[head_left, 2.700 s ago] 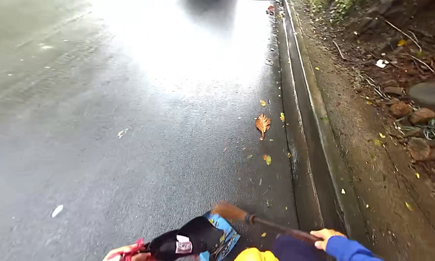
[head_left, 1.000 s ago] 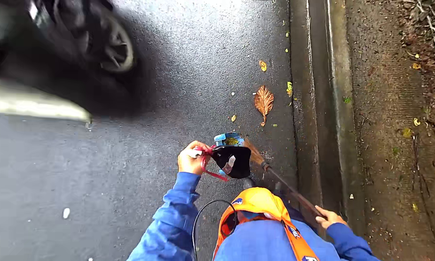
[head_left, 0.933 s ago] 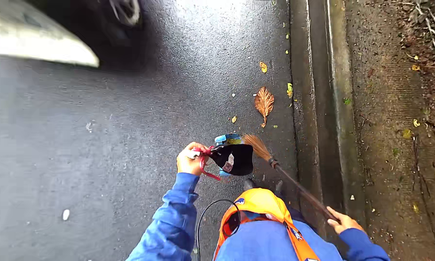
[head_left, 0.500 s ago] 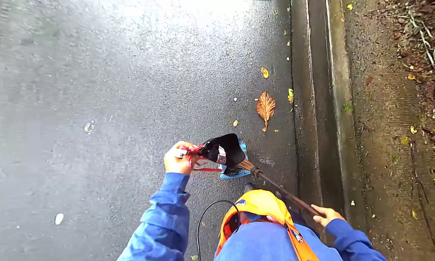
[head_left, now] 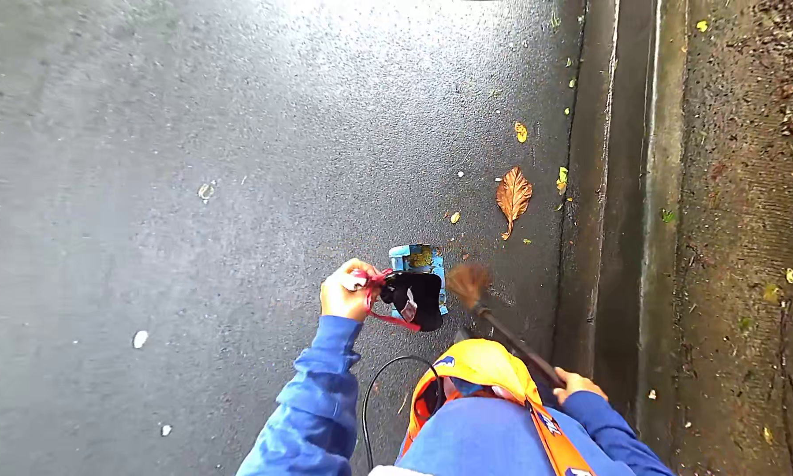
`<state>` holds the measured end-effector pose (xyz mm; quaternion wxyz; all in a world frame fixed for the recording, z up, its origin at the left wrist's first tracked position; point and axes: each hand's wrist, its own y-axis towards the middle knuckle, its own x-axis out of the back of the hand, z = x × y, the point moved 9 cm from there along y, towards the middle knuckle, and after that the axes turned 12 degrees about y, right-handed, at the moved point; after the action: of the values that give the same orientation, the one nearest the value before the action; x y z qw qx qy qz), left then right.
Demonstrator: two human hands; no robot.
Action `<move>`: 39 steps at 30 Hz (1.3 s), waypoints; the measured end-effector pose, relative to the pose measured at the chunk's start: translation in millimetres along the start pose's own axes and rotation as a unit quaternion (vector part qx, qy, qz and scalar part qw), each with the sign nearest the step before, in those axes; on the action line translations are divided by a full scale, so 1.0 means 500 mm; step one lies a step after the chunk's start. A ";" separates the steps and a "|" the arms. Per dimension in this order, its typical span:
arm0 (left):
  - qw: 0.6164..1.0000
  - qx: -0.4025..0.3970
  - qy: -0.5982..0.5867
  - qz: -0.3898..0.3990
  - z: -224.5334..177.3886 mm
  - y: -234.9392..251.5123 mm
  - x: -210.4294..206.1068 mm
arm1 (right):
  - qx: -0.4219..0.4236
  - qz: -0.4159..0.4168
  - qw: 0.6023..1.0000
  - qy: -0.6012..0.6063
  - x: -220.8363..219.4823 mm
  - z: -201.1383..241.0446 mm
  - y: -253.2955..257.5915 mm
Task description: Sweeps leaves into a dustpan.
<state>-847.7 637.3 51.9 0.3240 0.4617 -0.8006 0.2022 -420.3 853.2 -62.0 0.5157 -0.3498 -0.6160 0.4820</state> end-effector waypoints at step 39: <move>0.985 0.141 0.020 -0.103 -0.183 0.415 -0.174 | -0.034 -0.158 0.979 0.125 1.004 -0.126 0.408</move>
<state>-966.1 849.5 50.3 0.2910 0.5782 -0.7059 0.2876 -484.8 1393.2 -106.7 0.6459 -0.3232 -0.6102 0.3256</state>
